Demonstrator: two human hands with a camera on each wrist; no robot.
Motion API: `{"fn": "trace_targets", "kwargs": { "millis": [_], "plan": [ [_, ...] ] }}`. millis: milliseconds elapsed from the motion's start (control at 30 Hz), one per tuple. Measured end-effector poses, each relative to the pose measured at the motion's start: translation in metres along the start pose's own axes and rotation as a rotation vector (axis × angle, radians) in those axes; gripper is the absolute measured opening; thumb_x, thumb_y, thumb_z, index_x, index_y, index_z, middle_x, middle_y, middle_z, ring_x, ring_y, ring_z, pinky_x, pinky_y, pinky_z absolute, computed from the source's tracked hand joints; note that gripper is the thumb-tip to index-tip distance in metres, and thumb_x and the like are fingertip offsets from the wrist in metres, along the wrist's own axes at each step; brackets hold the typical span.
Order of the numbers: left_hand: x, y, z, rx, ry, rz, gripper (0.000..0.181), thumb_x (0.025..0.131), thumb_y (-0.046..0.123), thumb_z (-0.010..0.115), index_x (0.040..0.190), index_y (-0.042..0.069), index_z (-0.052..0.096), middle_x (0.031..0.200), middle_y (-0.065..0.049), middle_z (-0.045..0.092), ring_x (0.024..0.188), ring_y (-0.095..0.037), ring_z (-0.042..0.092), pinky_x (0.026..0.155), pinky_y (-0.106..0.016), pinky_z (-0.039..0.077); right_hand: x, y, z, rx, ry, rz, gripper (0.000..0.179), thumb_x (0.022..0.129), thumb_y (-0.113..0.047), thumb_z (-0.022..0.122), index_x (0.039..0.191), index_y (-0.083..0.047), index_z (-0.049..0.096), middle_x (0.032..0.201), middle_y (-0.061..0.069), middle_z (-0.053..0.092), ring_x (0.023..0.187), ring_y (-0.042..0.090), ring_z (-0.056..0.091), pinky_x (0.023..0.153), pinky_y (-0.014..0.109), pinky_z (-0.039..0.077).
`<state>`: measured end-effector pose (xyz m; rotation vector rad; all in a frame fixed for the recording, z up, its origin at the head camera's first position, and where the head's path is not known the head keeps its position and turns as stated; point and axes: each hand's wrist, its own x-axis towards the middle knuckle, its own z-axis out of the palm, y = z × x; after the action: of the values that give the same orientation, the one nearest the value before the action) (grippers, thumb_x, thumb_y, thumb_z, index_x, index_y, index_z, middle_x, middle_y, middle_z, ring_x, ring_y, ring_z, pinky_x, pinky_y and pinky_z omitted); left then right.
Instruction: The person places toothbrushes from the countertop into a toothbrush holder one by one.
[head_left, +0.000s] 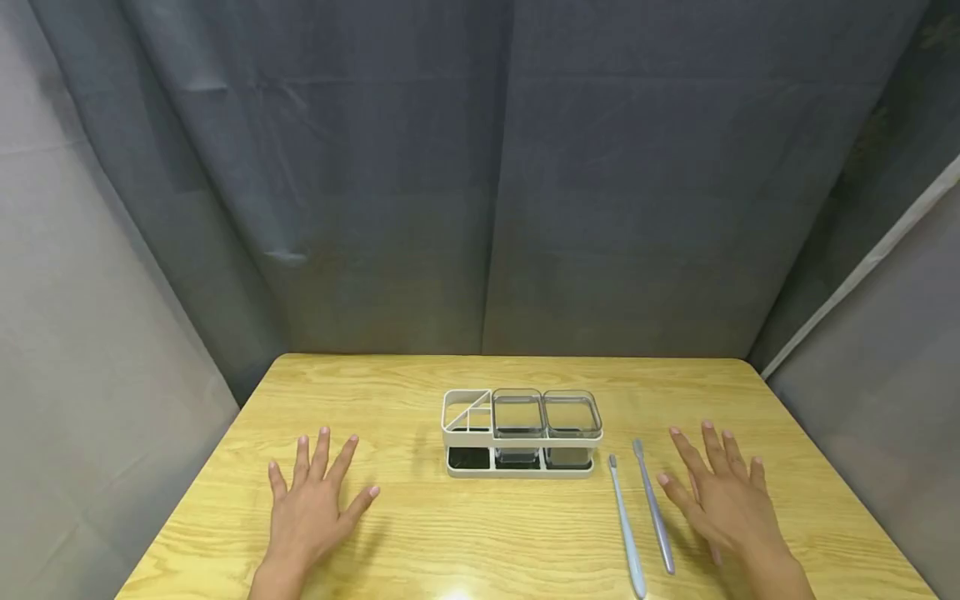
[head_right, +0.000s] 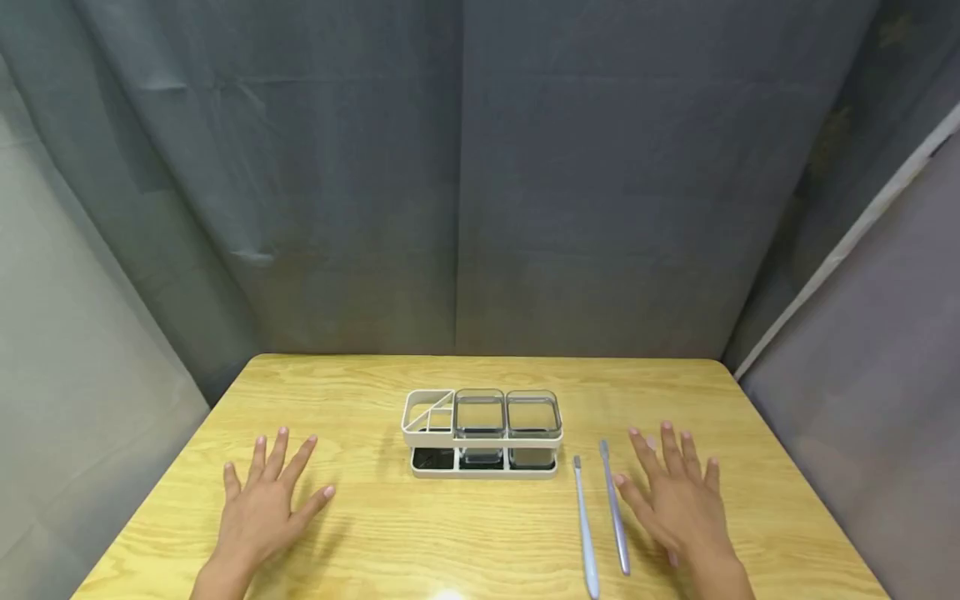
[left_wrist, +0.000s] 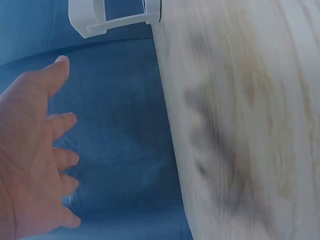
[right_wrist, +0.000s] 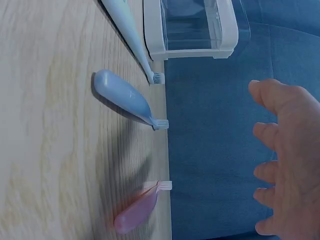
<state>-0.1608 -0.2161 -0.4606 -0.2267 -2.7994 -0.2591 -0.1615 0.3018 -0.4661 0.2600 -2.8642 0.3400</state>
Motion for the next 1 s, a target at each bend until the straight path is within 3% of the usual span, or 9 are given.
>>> {"fn": "trace_targets", "kwargs": {
  "millis": [133, 233, 367, 567, 800, 1000],
  "plan": [
    [0.002, 0.001, 0.000, -0.038, 0.014, 0.007, 0.075, 0.084, 0.061, 0.054, 0.143, 0.017, 0.038, 0.148, -0.024, 0.021, 0.134, -0.046, 0.011, 0.097, -0.073, 0.007, -0.002, -0.001, -0.001, 0.018, 0.034, -0.016, 0.068, 0.094, -0.044, 0.048, 0.149, -0.014, 0.021, 0.146, 0.033, 0.011, 0.131, 0.053, 0.007, 0.093, 0.076, 0.004],
    [0.004, 0.003, 0.001, -0.078, 0.026, 0.002, 0.073, 0.083, 0.054, 0.061, 0.140, 0.013, 0.042, 0.145, -0.026, 0.026, 0.131, -0.049, 0.018, 0.095, -0.074, 0.013, -0.003, -0.003, -0.001, 0.046, 0.084, -0.049, 0.067, 0.090, -0.040, 0.057, 0.143, -0.005, 0.034, 0.142, 0.036, 0.021, 0.123, 0.058, 0.024, 0.089, 0.076, 0.021],
    [0.006, 0.005, 0.004, -0.128, 0.035, -0.026, 0.072, 0.081, 0.047, 0.067, 0.138, 0.009, 0.045, 0.141, -0.029, 0.031, 0.126, -0.052, 0.026, 0.092, -0.073, 0.021, -0.004, -0.004, 0.001, 0.087, 0.143, -0.097, 0.061, 0.085, -0.033, 0.067, 0.131, 0.003, 0.047, 0.135, 0.037, 0.033, 0.109, 0.060, 0.041, 0.073, 0.071, 0.040],
    [0.010, 0.007, 0.012, -0.247, 0.039, -0.038, 0.071, 0.080, 0.041, 0.071, 0.137, 0.007, 0.046, 0.138, -0.030, 0.035, 0.124, -0.053, 0.030, 0.093, -0.072, 0.023, -0.003, -0.005, 0.008, 0.233, 0.094, -0.083, 0.058, 0.088, -0.029, 0.065, 0.133, 0.001, 0.045, 0.137, 0.034, 0.033, 0.112, 0.060, 0.037, 0.075, 0.073, 0.036],
    [0.016, 0.015, 0.022, -0.314, 0.064, -0.015, 0.070, 0.079, 0.038, 0.073, 0.135, 0.005, 0.047, 0.136, -0.030, 0.038, 0.122, -0.052, 0.033, 0.092, -0.070, 0.027, -0.007, -0.005, 0.016, 0.353, 0.083, -0.093, 0.055, 0.088, -0.019, 0.066, 0.133, 0.002, 0.045, 0.135, 0.035, 0.034, 0.109, 0.061, 0.039, 0.077, 0.073, 0.036],
    [0.021, 0.019, 0.025, -0.446, 0.021, -0.073, 0.071, 0.081, 0.042, 0.070, 0.138, 0.008, 0.044, 0.140, -0.026, 0.035, 0.124, -0.048, 0.034, 0.093, -0.066, 0.031, -0.008, -0.003, 0.024, 0.429, 0.081, -0.097, 0.054, 0.087, -0.015, 0.066, 0.133, 0.003, 0.044, 0.133, 0.034, 0.037, 0.113, 0.060, 0.036, 0.079, 0.071, 0.037]
  ]
}}
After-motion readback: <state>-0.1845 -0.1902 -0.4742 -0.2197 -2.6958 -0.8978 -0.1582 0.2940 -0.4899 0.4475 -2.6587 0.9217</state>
